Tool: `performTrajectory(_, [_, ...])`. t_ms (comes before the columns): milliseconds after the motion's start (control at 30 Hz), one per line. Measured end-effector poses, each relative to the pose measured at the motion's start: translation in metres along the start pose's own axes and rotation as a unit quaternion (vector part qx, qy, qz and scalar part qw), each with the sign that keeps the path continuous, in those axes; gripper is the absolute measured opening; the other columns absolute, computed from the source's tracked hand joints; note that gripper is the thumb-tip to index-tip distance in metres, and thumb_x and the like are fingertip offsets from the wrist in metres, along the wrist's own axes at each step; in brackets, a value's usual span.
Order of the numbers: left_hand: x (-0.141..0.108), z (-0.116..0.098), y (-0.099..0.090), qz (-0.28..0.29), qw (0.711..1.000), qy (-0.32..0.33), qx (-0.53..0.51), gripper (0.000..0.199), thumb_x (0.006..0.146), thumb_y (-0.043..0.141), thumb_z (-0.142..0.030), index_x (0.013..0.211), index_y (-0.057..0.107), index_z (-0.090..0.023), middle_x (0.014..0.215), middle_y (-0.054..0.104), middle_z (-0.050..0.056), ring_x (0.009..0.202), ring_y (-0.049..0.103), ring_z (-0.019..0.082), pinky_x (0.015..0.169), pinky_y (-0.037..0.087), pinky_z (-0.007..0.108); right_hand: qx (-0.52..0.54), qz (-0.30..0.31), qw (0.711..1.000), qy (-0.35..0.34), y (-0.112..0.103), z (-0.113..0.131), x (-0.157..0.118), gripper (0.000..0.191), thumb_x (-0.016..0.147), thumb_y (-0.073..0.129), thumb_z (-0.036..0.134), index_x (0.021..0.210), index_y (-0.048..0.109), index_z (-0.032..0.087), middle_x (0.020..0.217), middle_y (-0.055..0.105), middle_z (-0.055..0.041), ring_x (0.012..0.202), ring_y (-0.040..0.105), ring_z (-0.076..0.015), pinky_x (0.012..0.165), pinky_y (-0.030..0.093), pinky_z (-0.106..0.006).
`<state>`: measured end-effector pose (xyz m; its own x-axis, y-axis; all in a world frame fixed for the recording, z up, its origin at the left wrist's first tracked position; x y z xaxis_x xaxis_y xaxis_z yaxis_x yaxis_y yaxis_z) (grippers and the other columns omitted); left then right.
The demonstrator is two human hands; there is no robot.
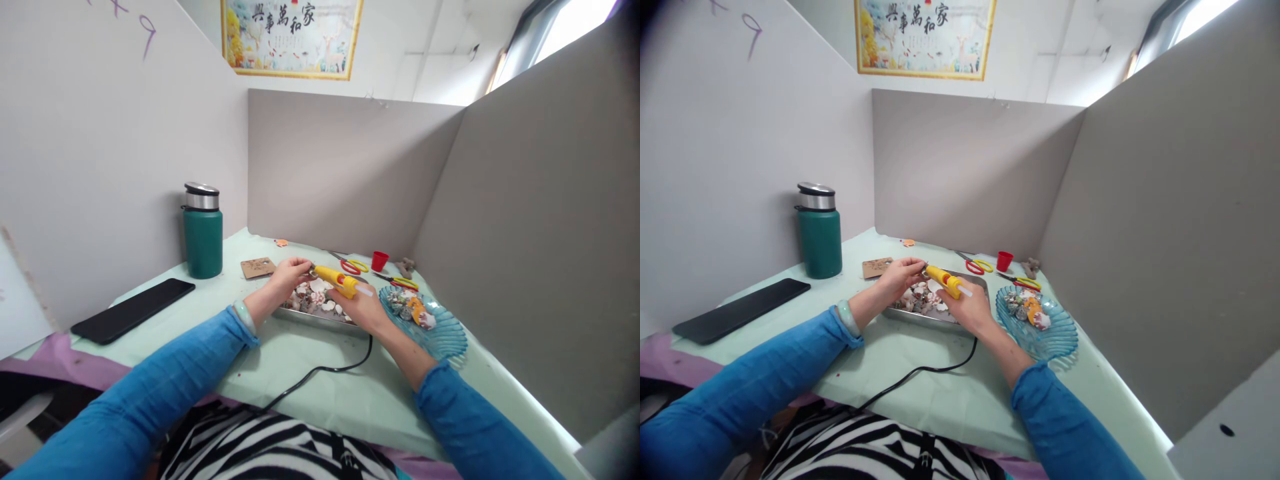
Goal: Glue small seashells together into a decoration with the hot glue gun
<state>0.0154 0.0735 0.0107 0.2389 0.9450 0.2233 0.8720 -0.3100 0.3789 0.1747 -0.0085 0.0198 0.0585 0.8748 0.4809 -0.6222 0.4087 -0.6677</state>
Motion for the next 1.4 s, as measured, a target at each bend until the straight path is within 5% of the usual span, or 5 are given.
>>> performTrajectory(733, [0.0003,0.0006,-0.0008,0.002,1.0,-0.002,0.001,0.015,0.068,0.07,-0.015,0.072,0.057,-0.008,0.074,0.06,0.006,0.069,0.061,0.014,0.073,0.05,0.034,-0.002,0.004,1.0,-0.008,0.0011,-0.0005,-0.0002,0.025,0.074,0.057,0.044,0.081,0.062,0.021,0.071,0.063,-0.0009,0.061,0.057,-0.0153,0.056,0.042,-0.024])
performTrajectory(1100, [-0.0023,-0.0011,0.0004,-0.005,1.0,-0.01,0.014,0.014,0.068,0.069,-0.014,0.072,0.057,-0.008,0.068,0.059,0.004,0.061,0.058,0.01,0.062,0.047,0.024,-0.009,0.003,1.0,-0.019,0.0016,-0.0005,-0.0005,0.025,0.074,0.056,0.045,0.082,0.062,0.021,0.069,0.062,0.0002,0.061,0.057,-0.0149,0.056,0.041,-0.023])
performTrajectory(1400, [0.0016,0.003,-0.0005,0.025,0.999,-0.007,0.02,0.018,0.069,0.071,-0.019,0.075,0.058,-0.009,0.076,0.061,0.006,0.069,0.062,0.014,0.074,0.051,0.034,0.006,0.005,1.0,-0.02,0.0025,-0.0016,-0.0001,0.026,0.074,0.057,0.045,0.082,0.061,0.021,0.071,0.063,-0.0001,0.061,0.057,-0.0145,0.056,0.041,-0.024])
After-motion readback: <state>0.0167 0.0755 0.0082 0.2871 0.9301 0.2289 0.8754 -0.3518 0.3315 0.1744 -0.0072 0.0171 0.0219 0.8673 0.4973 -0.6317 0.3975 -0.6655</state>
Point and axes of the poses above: each hand's wrist, its own x-axis towards the middle knuckle, its own y-axis out of the palm, z = x × y, the point moved 6 cm from there along x, towards the middle knuckle
